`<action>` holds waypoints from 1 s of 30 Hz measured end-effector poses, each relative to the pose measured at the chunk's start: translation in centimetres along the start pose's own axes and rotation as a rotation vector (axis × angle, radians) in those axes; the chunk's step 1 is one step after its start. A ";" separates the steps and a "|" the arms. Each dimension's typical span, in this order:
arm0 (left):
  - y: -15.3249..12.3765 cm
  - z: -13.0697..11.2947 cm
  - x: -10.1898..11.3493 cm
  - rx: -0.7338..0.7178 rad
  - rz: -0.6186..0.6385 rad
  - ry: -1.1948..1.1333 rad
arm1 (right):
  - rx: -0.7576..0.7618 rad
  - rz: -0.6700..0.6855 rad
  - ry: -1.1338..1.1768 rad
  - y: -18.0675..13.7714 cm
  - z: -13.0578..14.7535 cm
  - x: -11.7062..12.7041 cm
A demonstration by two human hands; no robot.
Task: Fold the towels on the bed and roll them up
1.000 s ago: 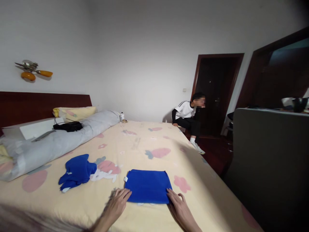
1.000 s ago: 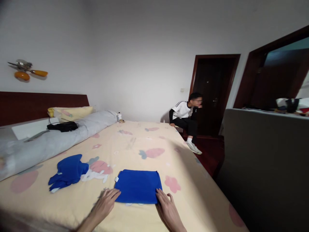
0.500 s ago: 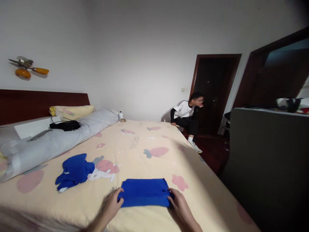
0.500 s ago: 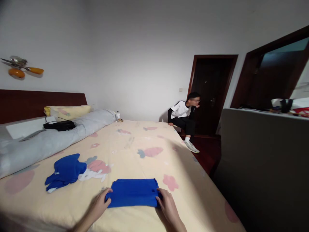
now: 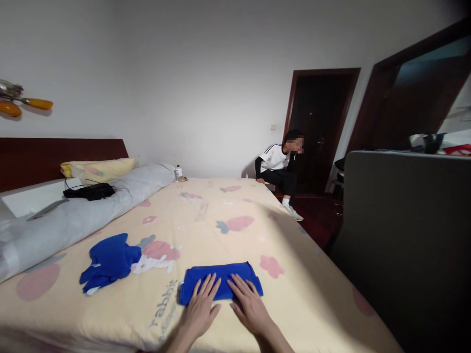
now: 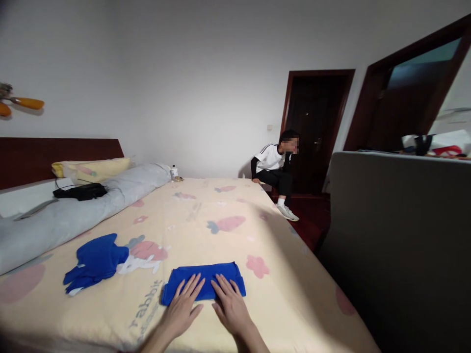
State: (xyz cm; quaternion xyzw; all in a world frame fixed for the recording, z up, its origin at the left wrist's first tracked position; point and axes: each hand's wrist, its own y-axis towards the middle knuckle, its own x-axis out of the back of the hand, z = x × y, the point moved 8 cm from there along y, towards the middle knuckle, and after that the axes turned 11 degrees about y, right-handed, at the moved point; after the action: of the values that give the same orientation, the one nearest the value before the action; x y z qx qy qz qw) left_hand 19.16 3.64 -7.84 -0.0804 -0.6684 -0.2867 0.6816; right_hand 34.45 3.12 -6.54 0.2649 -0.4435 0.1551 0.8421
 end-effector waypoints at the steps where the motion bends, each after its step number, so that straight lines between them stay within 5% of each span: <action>1: -0.3 0.7 0.0 0.007 0.006 0.009 | -0.020 -0.003 0.002 -0.3 -0.8 0.4; 8: -2.8 5.9 0.3 0.035 -0.010 0.061 | -0.120 -0.070 -0.027 -2.5 -6.0 2.7; 14: -4.0 7.8 0.8 0.052 -0.138 0.025 | -0.013 -0.262 -0.006 -2.5 -5.6 3.8; 18: -4.7 9.3 1.2 0.106 -0.177 -0.099 | -0.094 -0.204 0.111 -1.9 -5.3 5.1; 23: -3.6 12.6 0.8 0.385 -0.151 -0.312 | -0.252 -0.176 0.093 -0.5 -6.0 6.4; 30: -0.5 14.3 0.2 0.668 0.001 -0.105 | -0.399 -0.314 -0.092 3.0 -8.0 5.5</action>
State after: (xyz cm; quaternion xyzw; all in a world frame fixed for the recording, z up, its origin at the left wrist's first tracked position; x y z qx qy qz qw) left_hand 6.57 10.20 -6.46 0.1323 -0.7597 -0.0467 0.6350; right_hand 41.35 10.32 -4.74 0.1657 -0.4565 -0.0802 0.8705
